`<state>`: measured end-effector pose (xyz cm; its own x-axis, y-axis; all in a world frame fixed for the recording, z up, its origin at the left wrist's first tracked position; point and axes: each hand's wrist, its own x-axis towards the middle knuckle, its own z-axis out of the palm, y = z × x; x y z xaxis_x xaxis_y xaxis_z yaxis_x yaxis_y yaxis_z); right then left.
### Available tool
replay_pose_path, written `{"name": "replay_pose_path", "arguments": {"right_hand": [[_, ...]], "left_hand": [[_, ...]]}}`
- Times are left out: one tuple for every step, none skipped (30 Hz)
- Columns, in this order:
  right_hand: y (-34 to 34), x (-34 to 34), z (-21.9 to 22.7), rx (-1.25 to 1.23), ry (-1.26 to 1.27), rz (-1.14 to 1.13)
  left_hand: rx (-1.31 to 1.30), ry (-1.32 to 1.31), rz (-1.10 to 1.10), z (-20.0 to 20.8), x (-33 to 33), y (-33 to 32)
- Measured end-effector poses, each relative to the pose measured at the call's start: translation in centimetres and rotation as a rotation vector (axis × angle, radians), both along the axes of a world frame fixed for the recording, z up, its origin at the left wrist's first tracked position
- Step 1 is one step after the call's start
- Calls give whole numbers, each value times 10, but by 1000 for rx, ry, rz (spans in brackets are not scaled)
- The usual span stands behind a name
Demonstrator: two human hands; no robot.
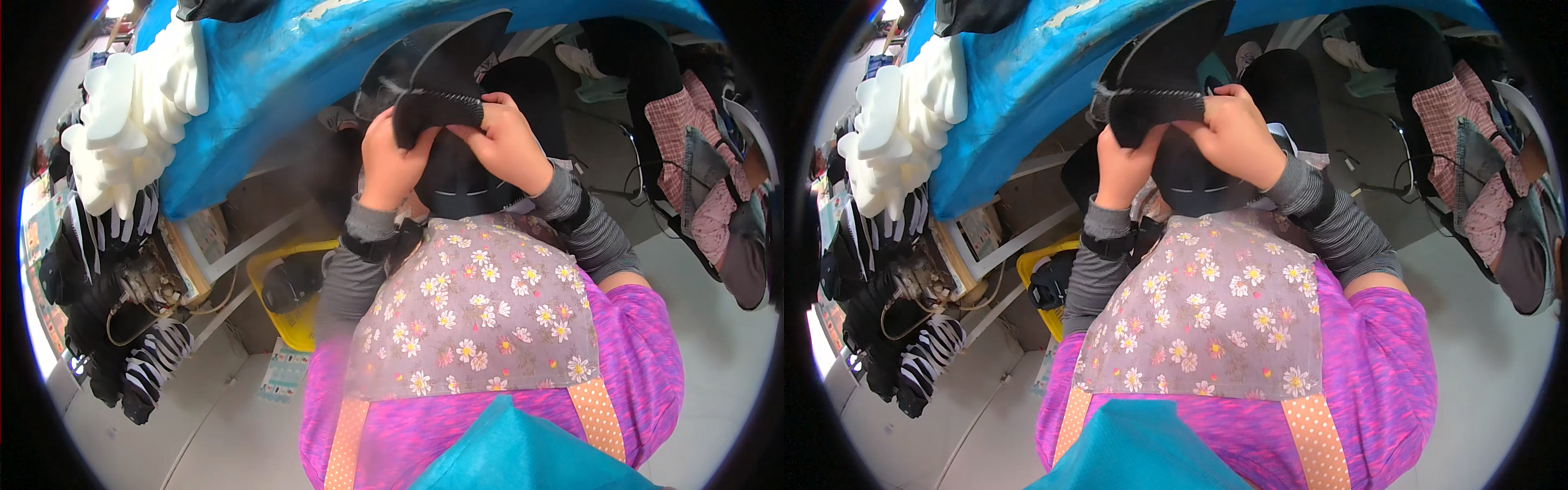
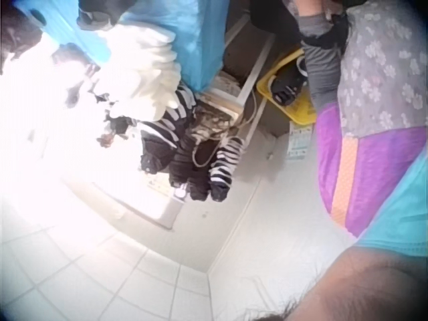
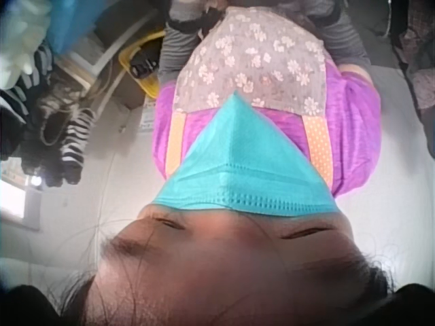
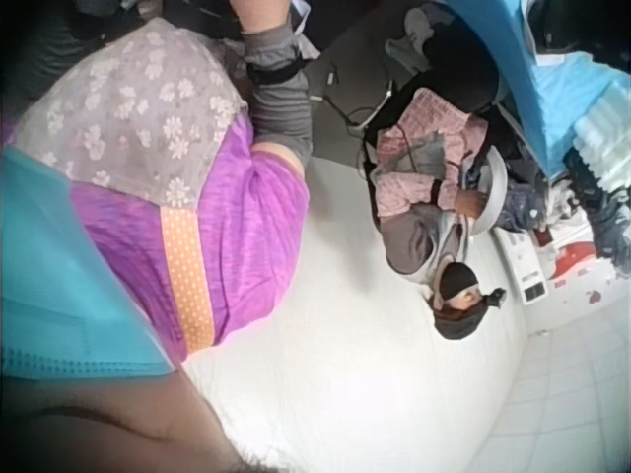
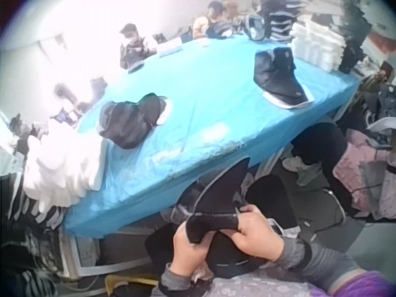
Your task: The person places a shoe component into a bin, picks up a piece of white foam padding, and inserts it into the interior of a black shoe upper at a workstation table.
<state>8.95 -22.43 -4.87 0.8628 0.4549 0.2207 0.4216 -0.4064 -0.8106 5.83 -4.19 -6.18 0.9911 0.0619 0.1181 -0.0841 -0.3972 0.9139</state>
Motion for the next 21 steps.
{"name": "replay_pose_path", "arguments": {"right_hand": [[2,1,2,1,5,-7],[5,4,3,7,-12,-7],[6,7,2,12,-28,-3],[5,9,-1,-41,-11,-8],[4,9,-4,-41,-5,-13],[4,11,-7,-62,-7,-12],[4,12,-9,-84,-9,-11],[5,14,-9,-84,-4,-12],[4,15,-8,-107,0,-8],[3,15,-8,-131,3,-4],[4,14,-10,-134,8,-5],[6,12,-14,-58,108,-29],[7,11,-18,19,206,-52],[6,9,-24,17,204,-51],[7,10,-29,92,342,-69],[7,11,-31,167,478,-86],[5,10,-31,169,471,-85],[4,10,-26,174,492,-68],[3,9,-21,179,513,-51],[4,5,-21,181,507,-49],[4,2,-23,223,399,-22]], "left_hand": [[-24,-47,-30,-2,-3,4],[18,-14,-39,-4,-2,8],[19,-8,-43,-4,-1,7],[-73,43,-24,-4,2,4],[-164,94,-5,-4,3,2],[-176,141,-6,-4,4,1],[-175,146,-7,-5,5,0],[-213,157,5,-6,6,-2],[-255,170,17,-7,5,-4],[-258,177,16,-9,5,-4],[-291,175,7,-11,5,-5],[-324,170,-3,-12,5,-6],[-327,170,-2,-14,5,-7],[-338,186,-2,-17,5,-8],[-347,199,-4,-18,6,-7],[-345,192,-4,-18,7,-6],[-370,224,-17,-18,7,-6],[-395,256,-28,-17,7,-5],[-393,248,-28,-15,6,-3],[-298,182,-47,-13,3,0],[-205,115,-70,-13,3,2]]}}
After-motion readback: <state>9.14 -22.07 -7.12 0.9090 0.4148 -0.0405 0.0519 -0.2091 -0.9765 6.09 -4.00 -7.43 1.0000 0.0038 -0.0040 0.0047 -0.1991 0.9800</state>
